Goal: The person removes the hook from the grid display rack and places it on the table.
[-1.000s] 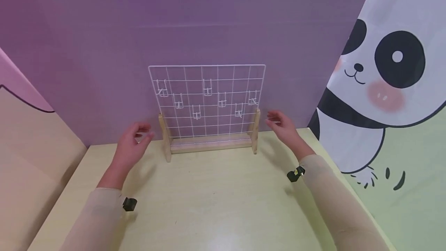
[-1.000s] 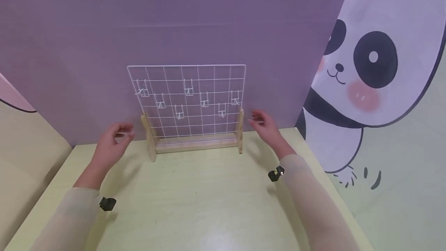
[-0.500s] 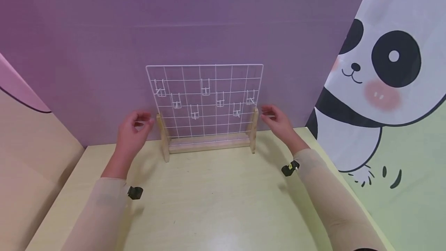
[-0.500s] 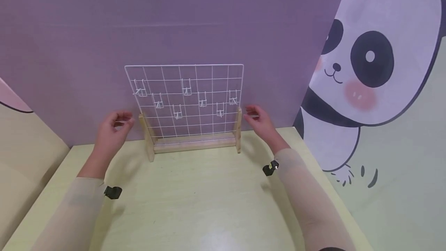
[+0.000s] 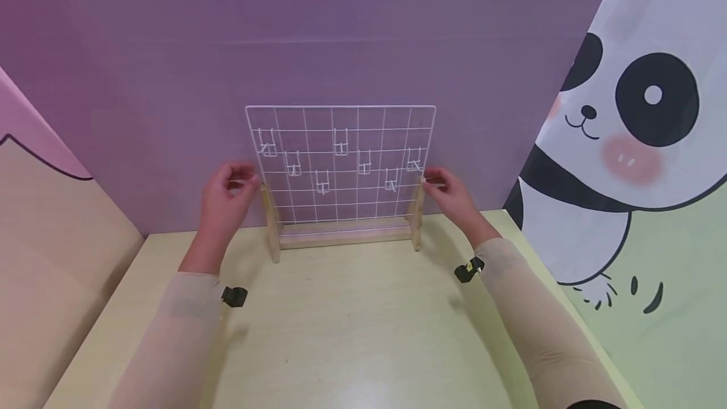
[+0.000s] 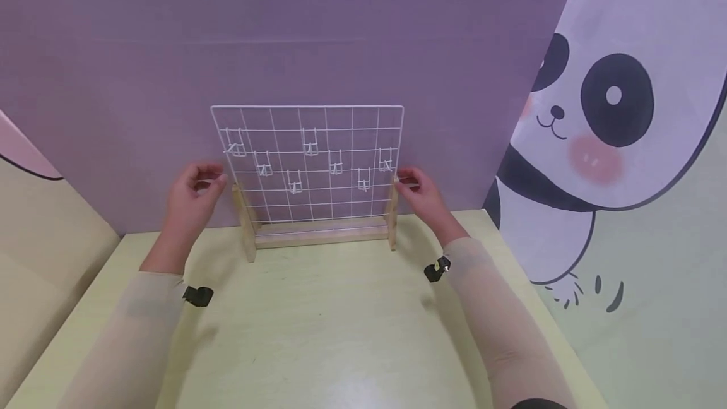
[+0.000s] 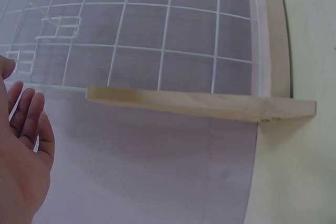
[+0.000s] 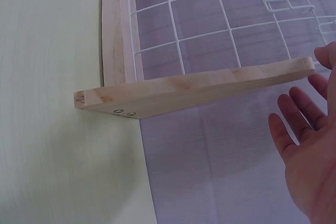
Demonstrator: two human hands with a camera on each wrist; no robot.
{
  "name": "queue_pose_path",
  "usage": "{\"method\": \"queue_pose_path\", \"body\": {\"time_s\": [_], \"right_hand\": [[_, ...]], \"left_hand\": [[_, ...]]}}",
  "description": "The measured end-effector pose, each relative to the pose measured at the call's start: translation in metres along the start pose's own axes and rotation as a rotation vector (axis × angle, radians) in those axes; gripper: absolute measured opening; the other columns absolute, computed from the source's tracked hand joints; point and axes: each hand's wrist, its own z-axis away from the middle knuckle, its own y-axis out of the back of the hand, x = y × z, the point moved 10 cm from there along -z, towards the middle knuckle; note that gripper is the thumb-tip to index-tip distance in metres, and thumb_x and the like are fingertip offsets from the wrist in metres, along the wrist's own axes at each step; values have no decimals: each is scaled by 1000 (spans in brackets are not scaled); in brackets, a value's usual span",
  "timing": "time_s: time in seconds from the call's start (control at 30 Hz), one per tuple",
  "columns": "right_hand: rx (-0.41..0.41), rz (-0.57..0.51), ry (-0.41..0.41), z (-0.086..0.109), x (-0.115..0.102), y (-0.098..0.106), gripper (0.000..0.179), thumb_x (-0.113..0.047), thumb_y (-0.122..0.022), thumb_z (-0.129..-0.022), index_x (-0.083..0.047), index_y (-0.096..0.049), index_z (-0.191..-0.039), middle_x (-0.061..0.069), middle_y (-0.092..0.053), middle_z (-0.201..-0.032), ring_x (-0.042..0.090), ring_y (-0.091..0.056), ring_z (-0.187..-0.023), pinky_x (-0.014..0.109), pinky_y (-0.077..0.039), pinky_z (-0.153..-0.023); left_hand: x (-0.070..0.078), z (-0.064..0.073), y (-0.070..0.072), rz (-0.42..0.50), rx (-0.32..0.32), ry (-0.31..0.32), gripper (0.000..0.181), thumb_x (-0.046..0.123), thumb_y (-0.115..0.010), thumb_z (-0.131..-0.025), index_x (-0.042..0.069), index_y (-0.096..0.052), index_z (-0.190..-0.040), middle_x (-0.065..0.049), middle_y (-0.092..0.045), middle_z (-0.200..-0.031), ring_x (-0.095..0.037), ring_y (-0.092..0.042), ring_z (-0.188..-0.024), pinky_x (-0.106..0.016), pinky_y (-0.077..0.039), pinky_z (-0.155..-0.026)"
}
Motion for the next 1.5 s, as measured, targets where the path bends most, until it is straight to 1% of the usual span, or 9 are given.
{"method": "queue_pose_path", "body": {"time_s": [0.27, 0.43, 0.57, 0.67, 0.83, 1.03, 1.2, 1.33, 1.5], "right_hand": [[11, -46, 10, -7, -3, -4, 33, -10, -65, -111, 8, -63, -139, 26, -66, -136, 38, -61, -128, 51, -49, -115], [26, -71, -5, -7, -1, -3, 32, -7, -64, -110, 11, -64, -137, 29, -67, -133, 33, -61, -123, 35, -50, -107], [23, -70, -18, -8, 5, -4, 30, -12, -66, -111, 7, -68, -135, 26, -69, -131, 32, -62, -121, 35, -50, -106], [16, -66, -36, -8, 8, -5, 30, -16, -67, -111, 3, -70, -134, 22, -71, -131, 30, -62, -120, 37, -51, -107], [10, -93, -40, -9, 9, -5, 30, -16, -69, -111, 5, -71, -132, 22, -72, -132, 22, -62, -111, 25, -53, -96], [2, -126, -62, -10, 12, -5, 31, -15, -70, -110, 6, -72, -133, 25, -72, -134, 21, -61, -108, 23, -53, -91], [1, -149, -80, -9, 13, -6, 33, -17, -71, -110, 5, -72, -134, 24, -71, -137, 21, -61, -110, 28, -54, -97], [12, -172, -75, -9, 14, -6, 31, -14, -70, -110, 6, -72, -134, 25, -71, -139, 18, -63, -110, 20, -53, -94], [23, -210, -65, -10, 14, -7, 30, -10, -69, -110, 8, -71, -134, 28, -70, -139, 13, -65, -109, 18, -53, -94]], "left_hand": [[15, -9, 1, 79, 73, -79, 32, 11, -72, -106, -4, -68, -135, -17, -68, -125, -9, -59, -110, -21, -49, -98], [17, -13, -1, 104, 117, -62, 34, 9, -72, -106, -4, -66, -136, -17, -68, -128, -10, -60, -112, -25, -50, -100], [20, -15, -2, 115, 140, -68, 34, 6, -72, -106, -6, -65, -137, -19, -67, -129, -13, -60, -113, -30, -50, -102], [29, -14, -3, 129, 146, -88, 34, 4, -72, -106, -7, -65, -137, -21, -66, -130, -19, -61, -116, -33, -50, -103], [56, -10, -3, 166, 158, -129, 33, -2, -71, -104, -12, -65, -134, -26, -64, -129, -31, -62, -117, -30, -50, -101], [71, -8, -3, 191, 186, -152, 31, -4, -71, -102, -14, -65, -131, -29, -64, -124, -21, -61, -111, -34, -48, -97], [70, -9, -2, 201, 214, -169, 28, -4, -71, -102, -15, -67, -127, -30, -63, -120, -14, -61, -106, -35, -48, -94], [68, -9, -1, 199, 232, -193, 24, -5, -71, -102, -15, -68, -124, -30, -64, -118, -9, -60, -102, -34, -48, -92], [69, -9, 0, 185, 247, -197, 22, -4, -72, -103, -14, -70, -122, -28, -65, -115, -4, -60, -99, -25, -49, -90]]}}
